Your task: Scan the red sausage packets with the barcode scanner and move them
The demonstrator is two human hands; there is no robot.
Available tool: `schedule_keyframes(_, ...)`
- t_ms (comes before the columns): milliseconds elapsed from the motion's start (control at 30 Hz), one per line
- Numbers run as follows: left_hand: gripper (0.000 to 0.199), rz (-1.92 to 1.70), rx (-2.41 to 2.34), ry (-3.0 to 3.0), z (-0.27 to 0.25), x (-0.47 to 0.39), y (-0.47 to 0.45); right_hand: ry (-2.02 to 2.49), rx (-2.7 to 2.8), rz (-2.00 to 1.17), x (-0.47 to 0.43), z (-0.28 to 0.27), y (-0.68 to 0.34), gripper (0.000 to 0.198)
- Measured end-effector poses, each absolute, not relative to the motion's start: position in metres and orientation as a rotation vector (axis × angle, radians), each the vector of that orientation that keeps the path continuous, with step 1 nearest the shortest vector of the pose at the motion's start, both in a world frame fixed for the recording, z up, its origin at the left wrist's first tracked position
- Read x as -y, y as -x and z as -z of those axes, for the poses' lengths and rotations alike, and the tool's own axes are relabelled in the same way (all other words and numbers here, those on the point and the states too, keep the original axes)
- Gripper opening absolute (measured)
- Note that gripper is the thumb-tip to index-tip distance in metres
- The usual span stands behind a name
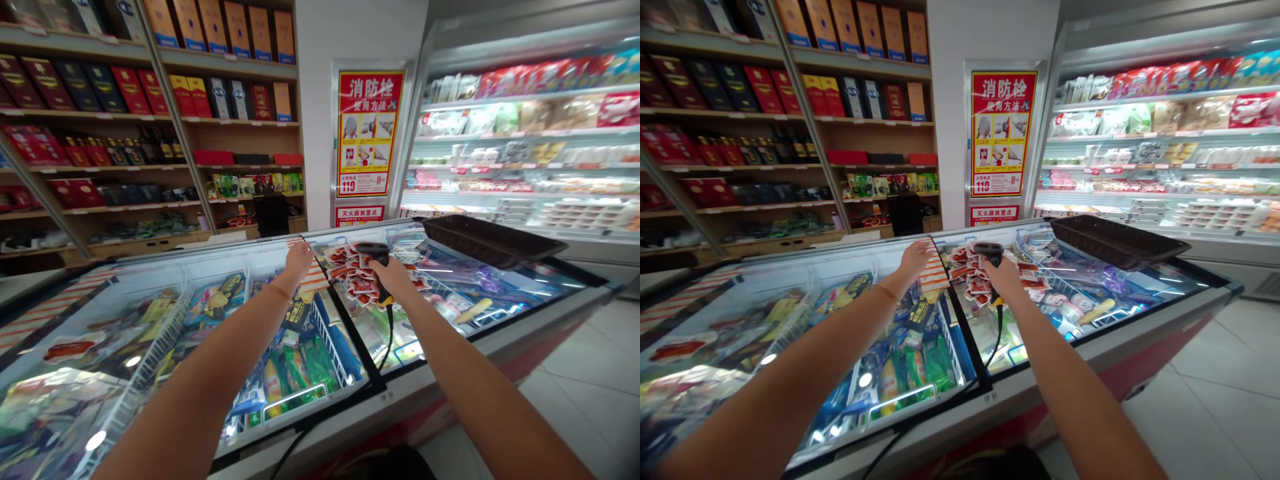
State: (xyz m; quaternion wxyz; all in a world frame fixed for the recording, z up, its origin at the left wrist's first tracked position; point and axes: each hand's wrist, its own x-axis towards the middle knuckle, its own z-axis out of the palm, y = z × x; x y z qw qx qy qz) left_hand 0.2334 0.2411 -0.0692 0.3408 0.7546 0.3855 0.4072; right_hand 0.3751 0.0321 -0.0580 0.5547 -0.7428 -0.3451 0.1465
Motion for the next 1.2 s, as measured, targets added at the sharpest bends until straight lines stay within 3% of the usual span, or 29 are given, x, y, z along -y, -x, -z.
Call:
schedule_keyframes(267, 0.059, -0.942, -1.891, -2.148, 0.1, -0.266, -0.003, 1.602, 0.924, -0.542, -0.095, 0.077, -0.275, 0.014)
schedule_keyframes(533, 0.067, -1.076, -2.4, -1.702, 0.122, -0.277, 0.151, 1.506, 1.068, -0.737, -0.134, 0.096, -0.165, 0.013)
schedule_keyframes(667, 0.058, -1.001, -2.394, -1.72, 0.137, -0.278, 0.174, 1.549, 1.105, -0.752, -0.134, 0.117, -0.147, 0.014)
schedule_keyframes(867, 0.065, -0.772, -2.339, -1.717, 0.123, -0.273, 0.158, 1.567, 1.211, -0.747, -0.123, 0.124, -0.148, 0.017)
schedule_keyframes(1033, 0.051, -0.799, -2.136, -1.858, 0.11, -0.267, 0.15, 1.598, 1.238, -0.744, -0.116, 0.118, -0.146, 0.015)
schedule_keyframes(1200, 0.072, -0.853, -2.404, -1.732, 0.114, -0.264, 0.158, 1.601, 1.252, -0.736, -0.113, 0.118, -0.145, 0.015)
